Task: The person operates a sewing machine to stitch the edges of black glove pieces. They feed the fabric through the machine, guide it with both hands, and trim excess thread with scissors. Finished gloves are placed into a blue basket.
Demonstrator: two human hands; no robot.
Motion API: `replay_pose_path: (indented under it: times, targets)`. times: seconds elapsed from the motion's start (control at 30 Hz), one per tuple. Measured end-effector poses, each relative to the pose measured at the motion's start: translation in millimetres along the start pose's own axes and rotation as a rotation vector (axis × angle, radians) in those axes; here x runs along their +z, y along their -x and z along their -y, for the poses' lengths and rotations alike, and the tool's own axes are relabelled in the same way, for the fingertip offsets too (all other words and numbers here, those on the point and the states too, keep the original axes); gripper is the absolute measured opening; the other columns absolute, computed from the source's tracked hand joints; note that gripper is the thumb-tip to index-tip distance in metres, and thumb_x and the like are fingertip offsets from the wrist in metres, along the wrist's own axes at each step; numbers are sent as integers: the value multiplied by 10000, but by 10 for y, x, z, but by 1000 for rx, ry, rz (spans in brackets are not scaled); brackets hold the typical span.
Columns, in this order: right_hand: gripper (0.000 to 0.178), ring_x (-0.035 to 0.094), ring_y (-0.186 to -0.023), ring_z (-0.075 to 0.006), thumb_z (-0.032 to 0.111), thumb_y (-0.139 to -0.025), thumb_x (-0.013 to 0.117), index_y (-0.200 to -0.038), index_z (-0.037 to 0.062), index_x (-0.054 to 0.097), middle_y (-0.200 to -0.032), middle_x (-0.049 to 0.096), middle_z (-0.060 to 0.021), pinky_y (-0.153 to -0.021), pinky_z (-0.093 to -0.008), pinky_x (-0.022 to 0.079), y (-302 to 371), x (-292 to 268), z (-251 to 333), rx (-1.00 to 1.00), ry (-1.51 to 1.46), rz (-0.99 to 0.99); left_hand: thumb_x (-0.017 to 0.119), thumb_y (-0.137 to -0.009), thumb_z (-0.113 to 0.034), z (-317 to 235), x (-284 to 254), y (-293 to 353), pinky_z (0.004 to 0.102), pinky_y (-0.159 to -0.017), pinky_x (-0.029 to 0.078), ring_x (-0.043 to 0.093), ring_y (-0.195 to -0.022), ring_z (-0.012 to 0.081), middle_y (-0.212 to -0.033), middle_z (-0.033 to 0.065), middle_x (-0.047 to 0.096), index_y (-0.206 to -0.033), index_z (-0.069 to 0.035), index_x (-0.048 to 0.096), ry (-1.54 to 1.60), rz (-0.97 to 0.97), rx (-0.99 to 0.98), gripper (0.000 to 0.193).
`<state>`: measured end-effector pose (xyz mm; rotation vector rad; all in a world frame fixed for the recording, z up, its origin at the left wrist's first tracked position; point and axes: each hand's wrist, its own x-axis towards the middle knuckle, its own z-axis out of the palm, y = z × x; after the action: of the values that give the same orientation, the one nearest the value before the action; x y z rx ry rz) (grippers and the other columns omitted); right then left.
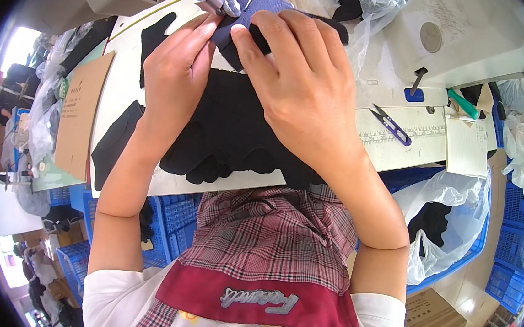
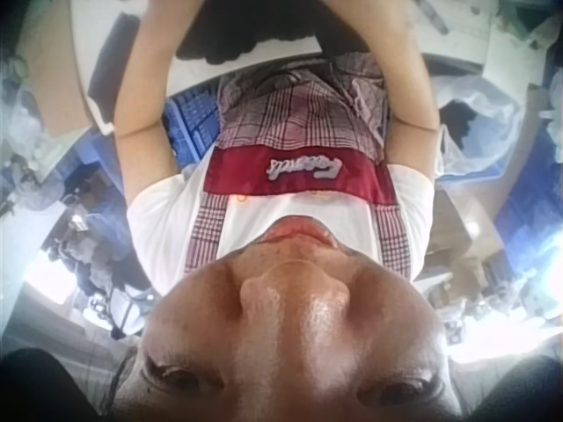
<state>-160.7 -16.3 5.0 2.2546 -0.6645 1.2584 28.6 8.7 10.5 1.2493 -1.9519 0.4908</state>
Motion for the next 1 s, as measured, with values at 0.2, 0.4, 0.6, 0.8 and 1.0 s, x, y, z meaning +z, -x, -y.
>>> replay_pose_path:
  times: [0.2, 0.4, 0.6, 0.8, 1.0]
  targets:
    - [385, 593, -988, -266, 87, -688, 643, -1067, 25, 674, -1085, 598, -104, -829, -386, 482, 6, 3, 8, 3, -10, -11, 627, -845, -50, -94, -3, -16, 360, -686, 549, 662, -808, 259, -902, 91, 667, -1055, -10, 664, -133, 9, 5, 217]
    - [371, 598, -974, -265, 89, -684, 642, -1048, 25, 673, -1072, 604, -101, -818, -382, 483, 6, 23, -11, -12, 14, -31, 620, -863, -89, -146, -33, -63, 340, -639, 541, 656, -773, 234, -828, 81, 644, -1039, 2, 663, -218, 87, -23, 203]
    - [372, 618, -971, -263, 50, -671, 646, -1040, 48, 687, -1072, 622, -81, -817, -379, 497, 19, 38, -19, 14, 30, -52, 607, -848, -86, -219, -42, -104, 334, -630, 537, 662, -777, 231, -823, 84, 647, -1023, 20, 660, -291, 141, -39, 211]
    - [335, 622, -968, -262, 82, -677, 652, -1006, 18, 662, -1057, 619, -89, -836, -379, 502, -2, 76, -58, -11, 34, -85, 615, -796, -62, -204, -42, -135, 346, -628, 535, 665, -773, 246, -805, 90, 643, -884, 4, 636, -309, 183, -44, 112]
    - [312, 632, -947, -242, 49, -686, 645, -996, 9, 658, -1043, 632, -68, -846, -373, 516, -10, 114, -84, 27, -20, -106, 623, -773, -62, -145, 1, -174, 355, -605, 527, 662, -731, 252, -753, 94, 630, -749, -18, 607, -289, 148, -40, 53]
